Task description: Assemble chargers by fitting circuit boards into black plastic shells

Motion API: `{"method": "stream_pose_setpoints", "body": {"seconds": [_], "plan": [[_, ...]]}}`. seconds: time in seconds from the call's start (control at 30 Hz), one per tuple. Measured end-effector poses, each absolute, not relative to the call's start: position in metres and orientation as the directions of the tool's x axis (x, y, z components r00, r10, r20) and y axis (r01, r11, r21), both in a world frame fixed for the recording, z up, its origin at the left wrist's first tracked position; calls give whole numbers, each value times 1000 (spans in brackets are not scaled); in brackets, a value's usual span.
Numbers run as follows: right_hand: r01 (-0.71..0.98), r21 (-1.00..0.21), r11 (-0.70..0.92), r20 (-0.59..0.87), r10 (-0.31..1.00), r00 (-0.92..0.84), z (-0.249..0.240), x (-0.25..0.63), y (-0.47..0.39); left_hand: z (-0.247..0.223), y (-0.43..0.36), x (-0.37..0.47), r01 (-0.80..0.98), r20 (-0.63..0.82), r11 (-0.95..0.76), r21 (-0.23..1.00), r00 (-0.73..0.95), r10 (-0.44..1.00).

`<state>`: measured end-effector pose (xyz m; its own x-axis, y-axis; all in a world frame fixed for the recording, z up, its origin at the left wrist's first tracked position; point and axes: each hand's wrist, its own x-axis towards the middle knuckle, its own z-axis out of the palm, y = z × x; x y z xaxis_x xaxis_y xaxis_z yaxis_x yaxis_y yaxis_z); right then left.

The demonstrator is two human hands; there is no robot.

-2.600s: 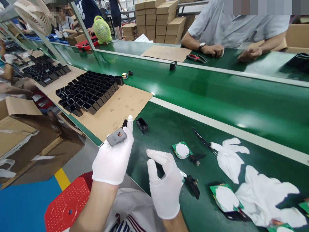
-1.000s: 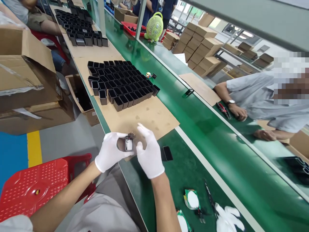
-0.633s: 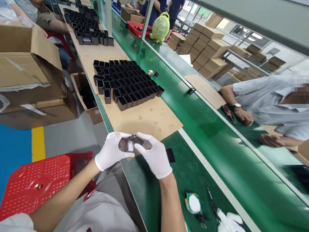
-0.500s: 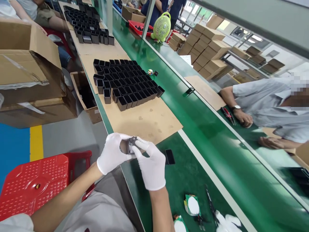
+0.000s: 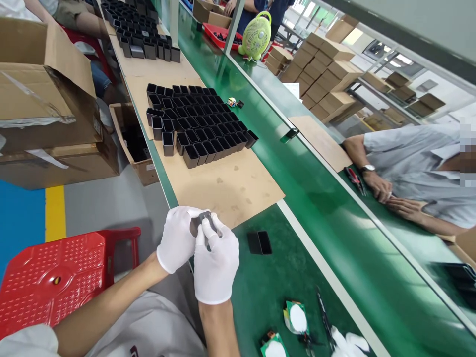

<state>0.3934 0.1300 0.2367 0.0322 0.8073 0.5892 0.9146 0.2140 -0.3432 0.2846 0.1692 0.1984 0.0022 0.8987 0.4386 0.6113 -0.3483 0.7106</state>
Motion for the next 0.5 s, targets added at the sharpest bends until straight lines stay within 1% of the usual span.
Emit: {"method": "stream_pose_setpoints", "body": {"seconds": [0.17,0.3,0.5], "plan": [[954,-224,202,650,760,-8,234,391,130,195,168,283,605,470,-379,701,8,883],[970,-121,210,655,751,-81,234,392,132,193,167,283,601,482,-387,699,4,876],[975,-90,203,648,755,-98,234,391,130,189,167,284,601,481,-379,704,-11,877]]}}
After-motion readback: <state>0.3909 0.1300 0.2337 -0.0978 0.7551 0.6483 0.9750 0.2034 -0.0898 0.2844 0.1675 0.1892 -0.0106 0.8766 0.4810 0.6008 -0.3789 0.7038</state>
